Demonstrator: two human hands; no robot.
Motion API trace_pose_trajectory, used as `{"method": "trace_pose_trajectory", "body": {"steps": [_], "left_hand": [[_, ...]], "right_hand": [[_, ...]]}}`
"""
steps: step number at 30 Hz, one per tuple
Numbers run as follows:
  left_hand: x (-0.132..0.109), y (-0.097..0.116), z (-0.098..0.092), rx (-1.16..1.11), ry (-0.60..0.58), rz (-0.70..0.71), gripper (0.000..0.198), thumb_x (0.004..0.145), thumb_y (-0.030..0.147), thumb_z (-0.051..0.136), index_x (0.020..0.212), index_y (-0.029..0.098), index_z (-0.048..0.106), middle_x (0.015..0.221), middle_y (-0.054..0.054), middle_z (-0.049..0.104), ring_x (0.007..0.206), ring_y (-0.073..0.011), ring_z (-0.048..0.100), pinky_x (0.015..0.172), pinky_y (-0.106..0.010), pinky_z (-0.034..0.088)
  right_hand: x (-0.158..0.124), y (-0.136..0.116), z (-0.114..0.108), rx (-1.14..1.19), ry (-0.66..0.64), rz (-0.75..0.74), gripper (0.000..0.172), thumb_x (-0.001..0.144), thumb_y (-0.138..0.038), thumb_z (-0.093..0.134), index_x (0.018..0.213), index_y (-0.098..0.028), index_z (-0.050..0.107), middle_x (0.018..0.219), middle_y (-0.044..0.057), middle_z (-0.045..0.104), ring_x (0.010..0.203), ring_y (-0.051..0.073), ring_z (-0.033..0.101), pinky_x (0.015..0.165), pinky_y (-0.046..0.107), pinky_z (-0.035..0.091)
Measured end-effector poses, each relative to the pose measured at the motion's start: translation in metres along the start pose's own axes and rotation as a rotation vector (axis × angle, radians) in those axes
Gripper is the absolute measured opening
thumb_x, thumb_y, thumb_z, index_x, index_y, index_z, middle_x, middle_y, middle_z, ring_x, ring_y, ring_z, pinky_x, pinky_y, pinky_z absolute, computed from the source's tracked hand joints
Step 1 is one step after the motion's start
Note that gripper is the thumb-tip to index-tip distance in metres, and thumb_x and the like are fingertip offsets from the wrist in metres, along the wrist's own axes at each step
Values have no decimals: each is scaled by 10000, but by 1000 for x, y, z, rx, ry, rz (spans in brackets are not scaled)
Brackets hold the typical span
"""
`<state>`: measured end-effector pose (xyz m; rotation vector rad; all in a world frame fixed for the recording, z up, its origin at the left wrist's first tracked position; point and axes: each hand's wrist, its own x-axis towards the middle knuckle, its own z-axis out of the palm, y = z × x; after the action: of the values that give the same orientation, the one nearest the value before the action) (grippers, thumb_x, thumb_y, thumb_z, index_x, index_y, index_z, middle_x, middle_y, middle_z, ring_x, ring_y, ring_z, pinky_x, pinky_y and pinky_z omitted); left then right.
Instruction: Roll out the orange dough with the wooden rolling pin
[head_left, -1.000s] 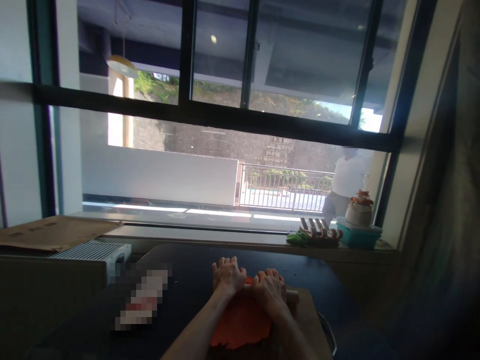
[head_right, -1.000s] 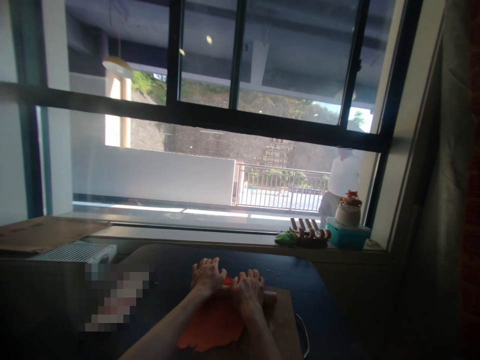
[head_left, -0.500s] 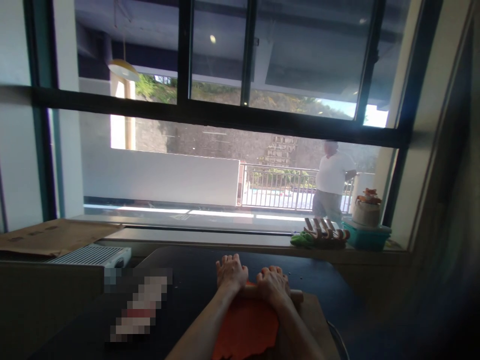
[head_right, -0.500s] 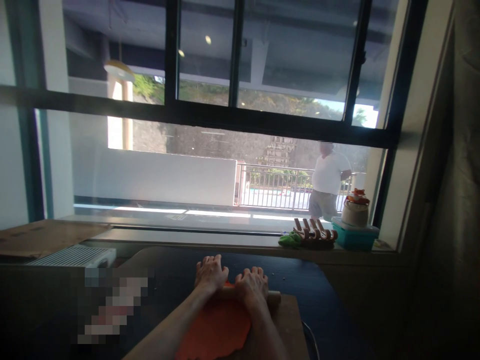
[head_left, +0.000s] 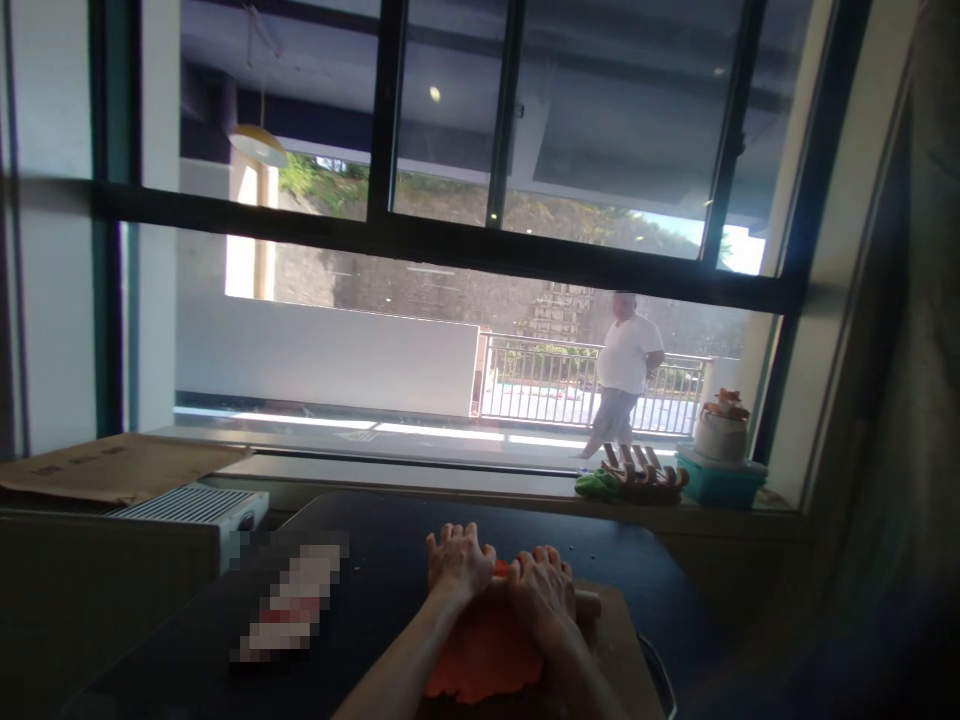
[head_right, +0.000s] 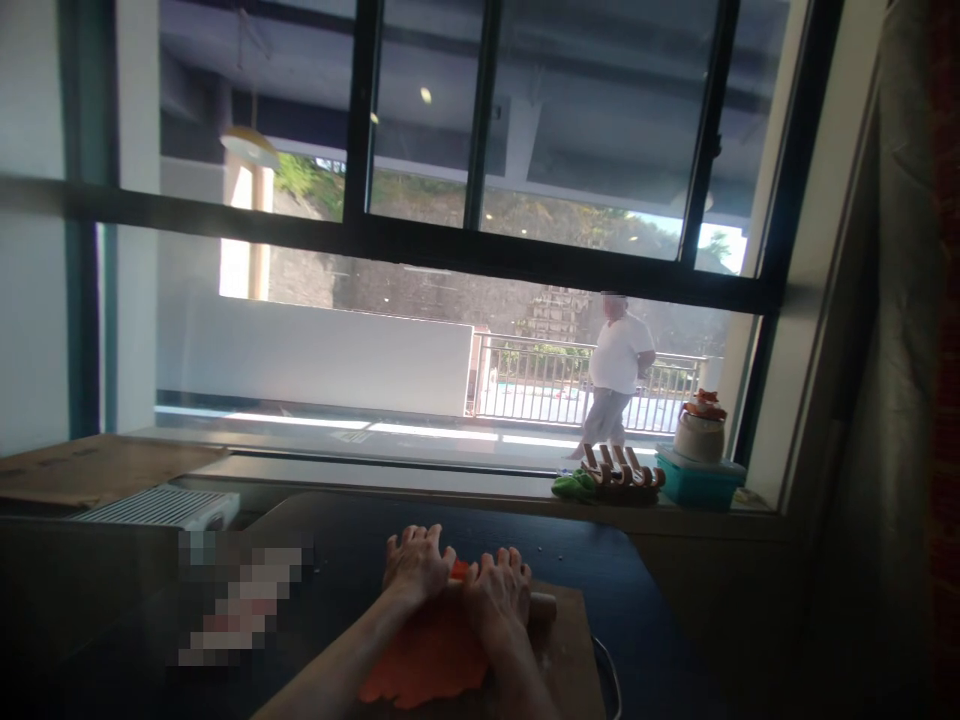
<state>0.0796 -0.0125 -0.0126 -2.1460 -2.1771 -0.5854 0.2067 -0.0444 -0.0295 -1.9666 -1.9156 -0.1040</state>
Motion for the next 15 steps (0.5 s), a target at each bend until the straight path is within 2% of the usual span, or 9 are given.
{"method": "trace_pose_trajectory", "body": {"steps": [5, 15], "left_hand": [[-2, 0, -2, -10, -2, -4, 469, 825, 386, 397, 1178, 158, 604, 1208, -136, 640, 1205, -293, 482, 1041, -494, 285], [23, 3, 1, 12, -34, -17, 462, 809, 337, 422, 1202, 149, 576, 1268, -148, 604, 1246, -293, 455, 1047, -483, 291]], "right_hand": [[-1, -1, -1, -27, -28, 4, 356, 947, -304, 359, 1006, -216, 699, 1164, 107, 650, 1201, 276, 487, 989, 421, 344], [31, 3, 3, 41, -105, 49, 342, 919, -323, 382, 1020, -216, 691, 1148, 101, 643, 1156, 271, 508, 949, 402, 375]]}}
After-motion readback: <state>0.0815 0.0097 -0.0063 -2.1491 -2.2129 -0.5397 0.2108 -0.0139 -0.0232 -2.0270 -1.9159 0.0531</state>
